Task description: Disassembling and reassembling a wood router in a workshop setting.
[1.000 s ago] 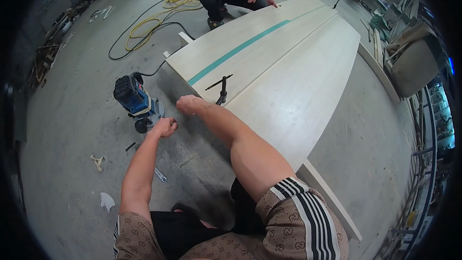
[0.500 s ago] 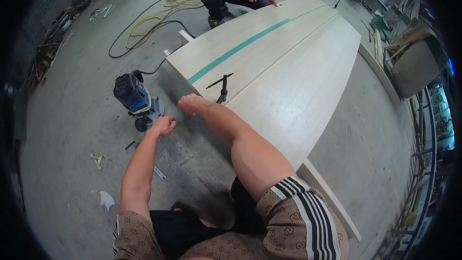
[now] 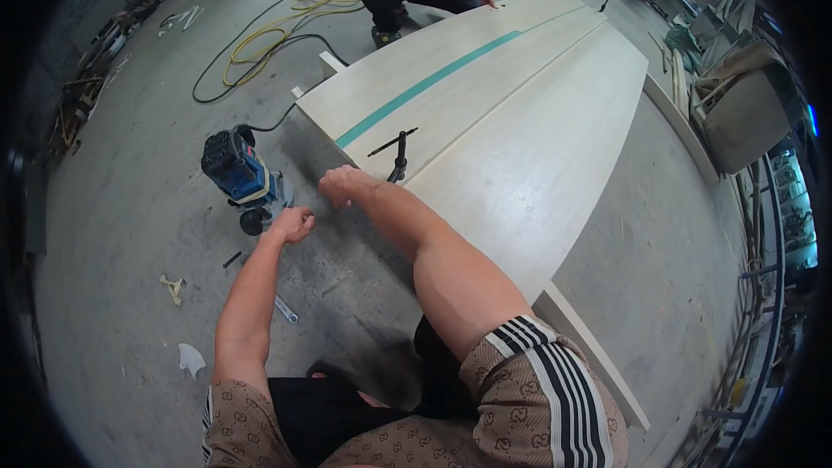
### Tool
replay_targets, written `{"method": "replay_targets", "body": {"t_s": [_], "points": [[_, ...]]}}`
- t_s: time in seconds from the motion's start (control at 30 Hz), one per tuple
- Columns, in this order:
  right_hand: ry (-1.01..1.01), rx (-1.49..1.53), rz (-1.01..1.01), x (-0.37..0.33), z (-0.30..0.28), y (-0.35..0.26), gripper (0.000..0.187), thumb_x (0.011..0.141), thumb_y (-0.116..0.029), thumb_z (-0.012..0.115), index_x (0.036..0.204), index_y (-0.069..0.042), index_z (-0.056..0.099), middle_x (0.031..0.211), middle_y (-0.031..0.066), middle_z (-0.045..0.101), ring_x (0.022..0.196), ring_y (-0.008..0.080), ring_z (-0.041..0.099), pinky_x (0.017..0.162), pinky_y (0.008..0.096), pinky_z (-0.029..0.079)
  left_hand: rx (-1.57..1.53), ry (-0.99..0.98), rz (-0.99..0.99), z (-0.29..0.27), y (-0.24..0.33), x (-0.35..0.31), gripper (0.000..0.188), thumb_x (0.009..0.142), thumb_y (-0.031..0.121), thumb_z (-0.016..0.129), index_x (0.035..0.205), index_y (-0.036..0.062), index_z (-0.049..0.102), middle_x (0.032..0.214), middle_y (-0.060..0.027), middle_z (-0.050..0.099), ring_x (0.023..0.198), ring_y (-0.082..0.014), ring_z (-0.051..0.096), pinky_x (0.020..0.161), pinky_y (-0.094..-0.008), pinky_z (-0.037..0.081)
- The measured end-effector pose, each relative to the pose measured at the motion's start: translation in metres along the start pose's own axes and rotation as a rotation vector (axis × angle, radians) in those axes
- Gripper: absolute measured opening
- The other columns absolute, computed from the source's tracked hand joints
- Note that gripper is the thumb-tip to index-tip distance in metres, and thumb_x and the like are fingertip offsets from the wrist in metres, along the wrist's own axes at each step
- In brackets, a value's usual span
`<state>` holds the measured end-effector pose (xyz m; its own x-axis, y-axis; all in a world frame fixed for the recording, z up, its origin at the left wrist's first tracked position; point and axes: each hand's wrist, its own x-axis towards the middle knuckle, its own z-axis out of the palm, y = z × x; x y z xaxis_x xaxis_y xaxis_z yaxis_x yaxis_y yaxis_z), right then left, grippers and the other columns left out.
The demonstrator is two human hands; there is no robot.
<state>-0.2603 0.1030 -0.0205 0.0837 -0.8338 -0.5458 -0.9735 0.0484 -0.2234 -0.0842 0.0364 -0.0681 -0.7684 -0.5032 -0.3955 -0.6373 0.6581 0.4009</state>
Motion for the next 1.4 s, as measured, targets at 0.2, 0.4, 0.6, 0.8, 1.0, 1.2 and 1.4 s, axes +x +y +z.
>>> {"method": "replay_targets", "body": {"t_s": [0.2,0.4,0.6,0.8,1.0,1.2,1.4], "points": [[0.063,-0.036,-0.005,0.014,0.012,0.019,0.019,0.063,-0.003,0.069,0.081,-0.007,0.069,0.084,0.0122,0.068,0.084,0.0273,0.066,0.068,0.0369,0.051,0.017,0.009,0.023,0.002,0.004,0.007,0.032,0.083,0.027,0.049,0.103,0.0063,0.063,0.097,-0.0179,0.065,0.094,-0.0338,0.061,0.085,-0.0391,0.047],[0.116,-0.021,-0.046,0.018,0.016,0.018,0.026,0.054,-0.002,0.072,0.078,-0.011,0.069,0.084,0.0105,0.067,0.085,0.0277,0.065,0.068,0.0378,0.051,0.022,0.005,0.002,0.006,-0.006,0.005,0.033,0.083,0.028,0.049,0.103,0.0068,0.063,0.098,-0.0176,0.065,0.094,-0.0333,0.061,0.086,-0.0391,0.047],[0.069,-0.086,-0.023,0.013,0.009,0.015,0.019,0.059,-0.007,0.072,0.077,-0.012,0.069,0.08,0.0079,0.068,0.082,0.0249,0.066,0.069,0.0368,0.051,0.042,-0.002,0.013,0.004,-0.006,0.006,0.033,0.083,0.028,0.049,0.104,0.007,0.063,0.098,-0.0168,0.065,0.095,-0.0335,0.061,0.085,-0.0397,0.047],[0.013,-0.067,0.003,0.008,0.006,0.012,0.018,0.065,-0.014,0.07,0.082,-0.013,0.066,0.074,0.0039,0.067,0.079,0.0219,0.066,0.066,0.0376,0.05,0.011,-0.082,-0.054,0.001,-0.003,0.004,0.034,0.084,0.032,0.048,0.109,0.012,0.061,0.11,-0.0175,0.061,0.106,-0.036,0.055,0.091,-0.045,0.043],[0.065,-0.075,0.011,0.014,0.014,0.022,0.013,0.069,-0.015,0.067,0.082,-0.013,0.065,0.075,0.0025,0.068,0.08,0.0207,0.066,0.067,0.0371,0.051,0.011,-0.096,-0.03,0.001,-0.001,0.008,0.035,0.084,0.032,0.048,0.11,0.0119,0.06,0.111,-0.0175,0.06,0.107,-0.0358,0.054,0.092,-0.0447,0.043],[0.119,-0.067,-0.02,0.022,0.019,0.026,0.012,0.07,-0.011,0.058,0.079,-0.014,0.065,0.074,0.0036,0.068,0.079,0.0218,0.066,0.065,0.0372,0.051,0.004,-0.105,-0.05,0.001,-0.004,0.007,0.034,0.084,0.032,0.049,0.11,0.0121,0.061,0.11,-0.0169,0.061,0.107,-0.0355,0.054,0.092,-0.0447,0.043],[0.113,-0.118,-0.016,0.028,0.023,0.031,0.01,0.071,-0.012,0.058,0.078,-0.013,0.064,0.076,0.0059,0.067,0.078,0.0244,0.066,0.065,0.0386,0.051,0.023,-0.099,-0.026,0.002,-0.004,0.007,0.033,0.084,0.031,0.05,0.111,0.0129,0.06,0.11,-0.0163,0.061,0.107,-0.0346,0.054,0.092,-0.0445,0.043]]}}
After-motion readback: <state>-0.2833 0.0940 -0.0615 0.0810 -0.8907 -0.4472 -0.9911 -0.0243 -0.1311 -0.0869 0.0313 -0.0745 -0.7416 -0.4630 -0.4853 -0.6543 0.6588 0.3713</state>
